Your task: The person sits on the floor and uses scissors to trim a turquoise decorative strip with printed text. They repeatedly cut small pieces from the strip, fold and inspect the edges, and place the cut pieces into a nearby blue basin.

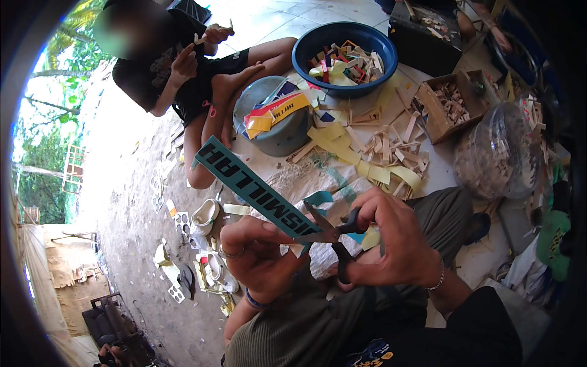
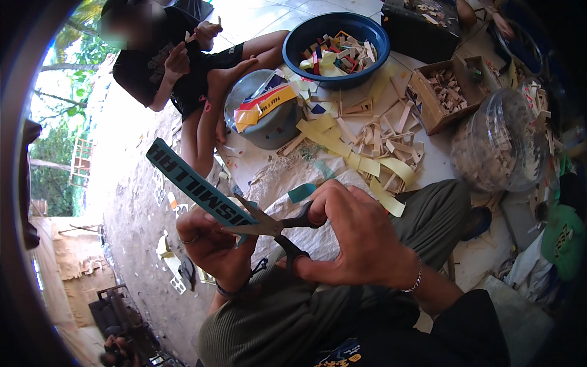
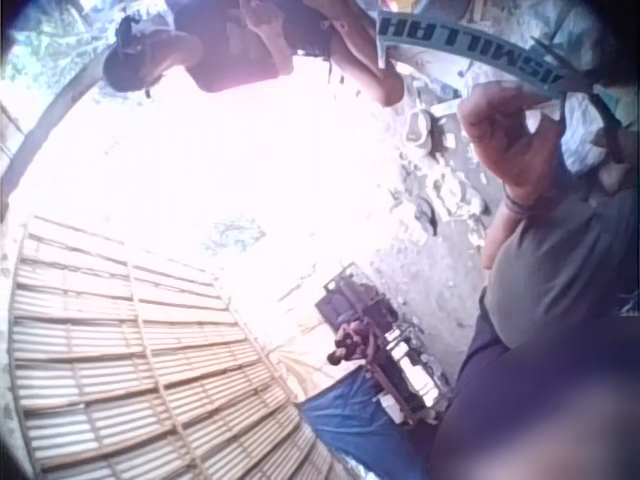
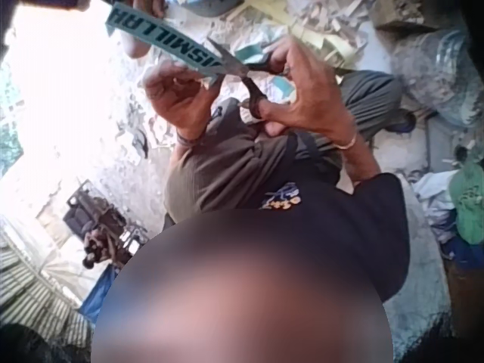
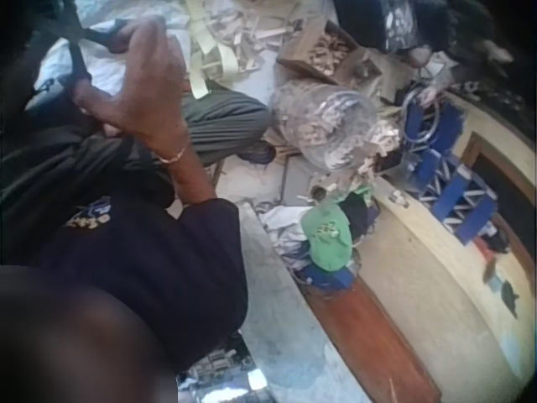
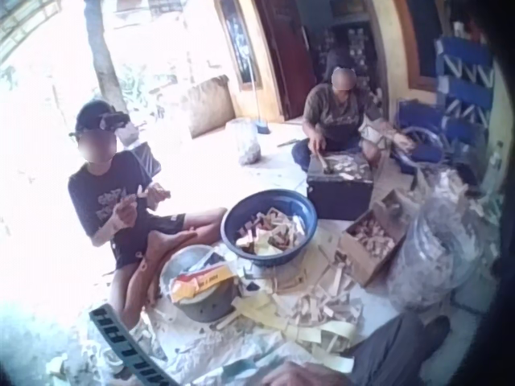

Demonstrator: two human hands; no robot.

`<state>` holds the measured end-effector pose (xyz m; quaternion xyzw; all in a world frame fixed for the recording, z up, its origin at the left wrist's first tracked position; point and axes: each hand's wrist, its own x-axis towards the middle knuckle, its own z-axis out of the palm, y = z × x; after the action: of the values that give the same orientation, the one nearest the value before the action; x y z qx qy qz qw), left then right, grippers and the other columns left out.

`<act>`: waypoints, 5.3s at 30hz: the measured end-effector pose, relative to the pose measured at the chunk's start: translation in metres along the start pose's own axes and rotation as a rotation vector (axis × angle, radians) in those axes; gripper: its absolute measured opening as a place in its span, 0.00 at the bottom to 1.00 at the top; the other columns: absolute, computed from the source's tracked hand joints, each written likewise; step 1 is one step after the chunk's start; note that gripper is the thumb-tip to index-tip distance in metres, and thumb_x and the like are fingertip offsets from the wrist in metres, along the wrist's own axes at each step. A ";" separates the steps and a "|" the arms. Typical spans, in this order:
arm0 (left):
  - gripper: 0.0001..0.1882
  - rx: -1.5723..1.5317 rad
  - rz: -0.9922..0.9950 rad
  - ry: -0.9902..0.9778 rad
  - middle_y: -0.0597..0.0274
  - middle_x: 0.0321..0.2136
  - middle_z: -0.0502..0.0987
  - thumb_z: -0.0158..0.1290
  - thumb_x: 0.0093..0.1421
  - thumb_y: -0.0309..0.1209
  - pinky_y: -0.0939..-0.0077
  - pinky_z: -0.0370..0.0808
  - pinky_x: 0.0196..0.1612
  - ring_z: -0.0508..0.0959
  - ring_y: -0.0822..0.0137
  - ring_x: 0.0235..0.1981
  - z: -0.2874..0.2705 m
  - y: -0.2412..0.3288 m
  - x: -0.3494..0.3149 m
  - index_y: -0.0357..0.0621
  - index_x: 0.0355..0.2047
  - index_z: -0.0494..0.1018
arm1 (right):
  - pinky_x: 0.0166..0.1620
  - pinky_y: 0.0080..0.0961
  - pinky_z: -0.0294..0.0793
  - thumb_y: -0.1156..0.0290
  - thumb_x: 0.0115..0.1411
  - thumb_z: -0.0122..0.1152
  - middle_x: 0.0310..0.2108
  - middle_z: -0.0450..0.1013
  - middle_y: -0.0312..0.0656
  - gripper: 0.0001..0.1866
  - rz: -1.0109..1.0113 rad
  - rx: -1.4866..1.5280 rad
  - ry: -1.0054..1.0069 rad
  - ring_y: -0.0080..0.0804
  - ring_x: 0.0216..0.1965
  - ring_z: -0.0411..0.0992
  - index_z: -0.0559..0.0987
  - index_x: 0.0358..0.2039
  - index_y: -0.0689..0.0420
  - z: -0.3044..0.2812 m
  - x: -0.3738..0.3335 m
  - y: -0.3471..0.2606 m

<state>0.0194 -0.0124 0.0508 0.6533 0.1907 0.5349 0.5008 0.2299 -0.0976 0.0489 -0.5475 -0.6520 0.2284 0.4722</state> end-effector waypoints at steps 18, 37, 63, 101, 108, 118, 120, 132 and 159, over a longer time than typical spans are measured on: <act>0.37 0.100 -0.008 0.007 0.57 0.46 0.74 0.71 0.49 0.14 0.69 0.85 0.47 0.83 0.63 0.46 -0.005 0.000 -0.001 0.43 0.51 0.59 | 0.38 0.36 0.71 0.57 0.48 0.77 0.31 0.70 0.41 0.27 0.001 0.018 -0.057 0.42 0.32 0.73 0.70 0.37 0.59 -0.008 -0.003 -0.001; 0.33 -0.130 -0.054 0.039 0.56 0.47 0.72 0.69 0.53 0.17 0.59 0.86 0.50 0.83 0.56 0.48 -0.003 -0.001 -0.002 0.42 0.52 0.59 | 0.37 0.36 0.71 0.56 0.51 0.77 0.30 0.69 0.42 0.27 0.012 0.052 -0.170 0.44 0.32 0.73 0.69 0.35 0.59 -0.020 -0.001 -0.002; 0.35 -0.061 -0.052 0.018 0.58 0.47 0.72 0.67 0.50 0.11 0.60 0.87 0.50 0.84 0.58 0.45 -0.006 -0.005 -0.002 0.42 0.52 0.59 | 0.38 0.37 0.72 0.60 0.53 0.77 0.31 0.71 0.42 0.23 0.034 0.093 -0.186 0.43 0.32 0.74 0.70 0.35 0.58 -0.018 -0.007 0.002; 0.27 -0.155 -0.201 -0.064 0.56 0.44 0.75 0.63 0.53 0.06 0.70 0.80 0.55 0.80 0.67 0.46 0.004 -0.010 0.004 0.36 0.49 0.65 | 0.50 0.19 0.71 0.62 0.63 0.73 0.55 0.70 0.41 0.24 0.367 1.017 0.297 0.15 0.41 0.68 0.73 0.53 0.57 0.029 0.018 0.026; 0.21 -0.174 -0.132 -0.061 0.57 0.44 0.76 0.63 0.55 0.08 0.71 0.80 0.54 0.80 0.68 0.49 0.003 -0.013 0.011 0.35 0.47 0.71 | 0.46 0.35 0.75 0.65 0.53 0.75 0.40 0.76 0.40 0.18 0.394 -0.258 -0.089 0.40 0.42 0.77 0.79 0.42 0.54 0.070 -0.076 0.122; 0.13 -0.380 -0.551 -0.004 0.61 0.44 0.80 0.60 0.67 0.20 0.79 0.78 0.50 0.80 0.74 0.47 0.008 -0.014 0.013 0.34 0.50 0.74 | 0.43 0.43 0.73 0.64 0.61 0.66 0.46 0.74 0.43 0.11 0.391 -0.565 -0.394 0.45 0.37 0.77 0.78 0.41 0.53 0.114 -0.167 0.149; 0.11 -0.396 -0.533 -0.020 0.62 0.44 0.80 0.59 0.67 0.21 0.79 0.78 0.50 0.80 0.75 0.46 0.009 -0.016 0.013 0.34 0.49 0.75 | 0.45 0.39 0.74 0.62 0.64 0.66 0.45 0.75 0.44 0.13 0.422 -0.253 -0.313 0.44 0.38 0.77 0.79 0.45 0.53 0.099 -0.137 0.138; 0.10 -0.372 -0.539 -0.246 0.63 0.43 0.79 0.56 0.70 0.22 0.78 0.78 0.49 0.79 0.75 0.45 0.016 -0.014 0.013 0.33 0.49 0.73 | 0.43 0.22 0.74 0.66 0.71 0.61 0.46 0.79 0.36 0.15 0.558 1.325 0.106 0.20 0.41 0.74 0.77 0.54 0.57 0.021 0.001 0.028; 0.20 -0.663 -0.544 -0.006 0.62 0.45 0.80 0.66 0.59 0.19 0.77 0.80 0.51 0.81 0.73 0.47 0.016 -0.029 0.045 0.39 0.49 0.71 | 0.40 0.25 0.77 0.63 0.68 0.65 0.35 0.80 0.37 0.11 0.660 0.311 -0.063 0.24 0.36 0.78 0.81 0.39 0.59 0.067 -0.070 0.118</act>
<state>0.0582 0.0280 0.0501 0.3844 0.1722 0.4138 0.8070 0.2280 -0.1132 -0.1033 -0.6427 -0.4120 0.4815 0.4305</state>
